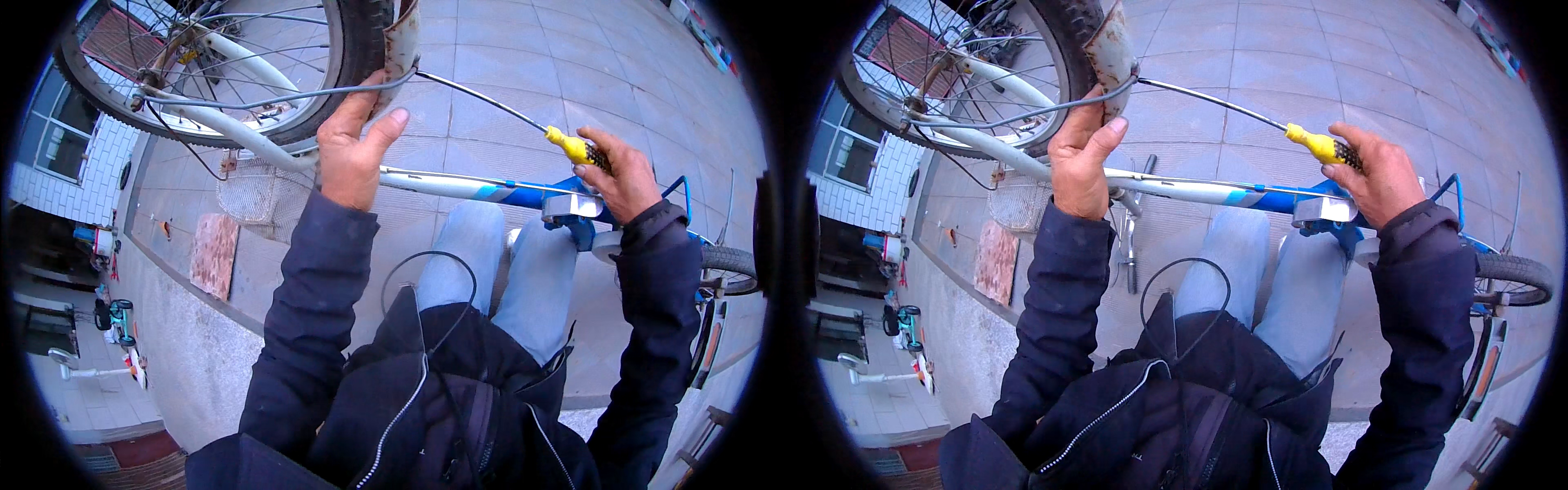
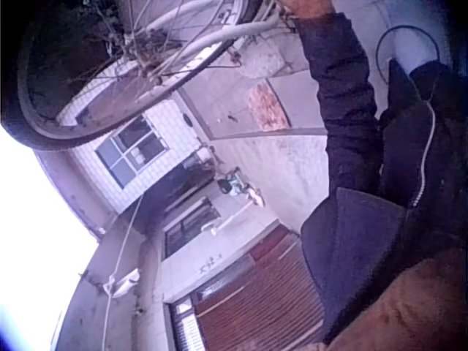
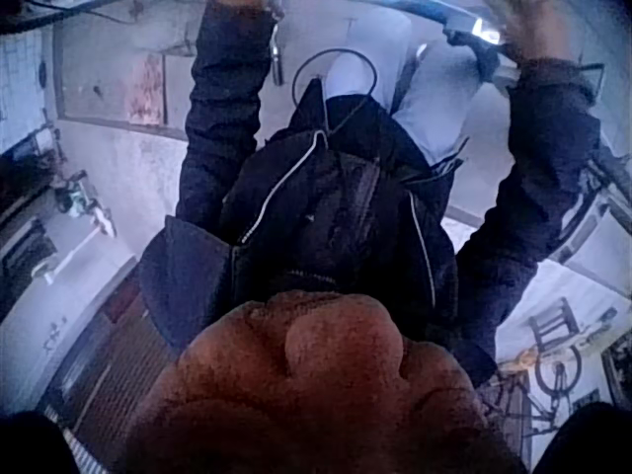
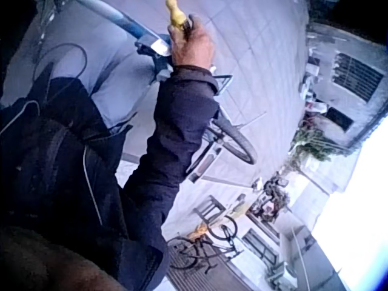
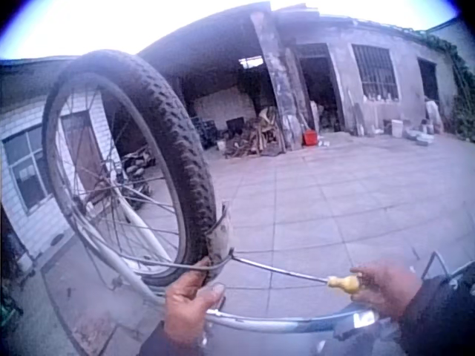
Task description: The person uses a yellow screwdriver to tighten a screw on the front fender of a blue and silver bicycle while holding the fender by hand.
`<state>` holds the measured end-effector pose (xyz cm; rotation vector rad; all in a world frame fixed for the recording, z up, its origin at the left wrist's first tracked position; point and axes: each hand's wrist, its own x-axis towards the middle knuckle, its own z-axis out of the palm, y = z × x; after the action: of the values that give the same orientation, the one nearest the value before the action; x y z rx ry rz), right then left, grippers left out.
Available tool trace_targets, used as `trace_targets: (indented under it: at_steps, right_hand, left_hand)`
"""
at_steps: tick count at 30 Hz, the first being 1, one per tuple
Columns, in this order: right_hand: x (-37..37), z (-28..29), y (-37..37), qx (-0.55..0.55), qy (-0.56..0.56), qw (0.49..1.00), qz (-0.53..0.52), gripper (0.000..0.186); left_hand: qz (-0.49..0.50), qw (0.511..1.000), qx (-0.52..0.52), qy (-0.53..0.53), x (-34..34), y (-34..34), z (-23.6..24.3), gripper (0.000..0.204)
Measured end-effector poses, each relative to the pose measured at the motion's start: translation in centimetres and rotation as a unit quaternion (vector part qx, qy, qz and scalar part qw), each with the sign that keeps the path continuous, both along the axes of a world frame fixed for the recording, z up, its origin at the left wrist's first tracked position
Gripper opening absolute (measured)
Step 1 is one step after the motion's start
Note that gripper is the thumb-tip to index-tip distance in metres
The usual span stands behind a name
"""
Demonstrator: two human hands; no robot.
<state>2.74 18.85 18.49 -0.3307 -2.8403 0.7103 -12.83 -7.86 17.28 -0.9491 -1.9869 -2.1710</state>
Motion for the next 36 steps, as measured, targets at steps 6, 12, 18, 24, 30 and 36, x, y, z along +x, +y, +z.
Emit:
trace_targets:
  at_steps: [6,12,18,24,30,36]
  right_hand:
    - [0.3,0.3,0.1,-0.034,-0.104,0.994,0.003,0.031]
    - [0.2,0.3,0.1,0.014,-0.064,0.998,-0.009,0.031]
    - [0.2,0.3,0.2,-0.026,-0.061,0.998,0.021,0.034]
    - [0.1,0.7,0.2,-0.088,-0.130,0.987,0.037,0.035]
    - [0.0,1.1,-0.4,-0.017,-0.111,0.993,0.025,0.033]
    - [-0.1,1.3,-0.5,-0.023,-0.130,0.991,0.016,0.036]
  left_hand:
    - [-0.019,0.999,0.029,-0.009,0.0,0.2,0.0,0.048]
    - [-0.020,0.999,0.032,-0.006,0.0,0.3,-0.1,0.047]
    - [-0.024,0.999,0.038,-0.009,0.1,0.2,0.0,0.046]
    - [-0.027,0.998,0.049,-0.014,0.1,0.3,-0.1,0.046]
    - [-0.019,0.999,0.039,-0.003,0.0,0.4,-0.1,0.046]
    - [-0.015,0.999,0.035,-0.001,0.0,0.4,-0.1,0.045]
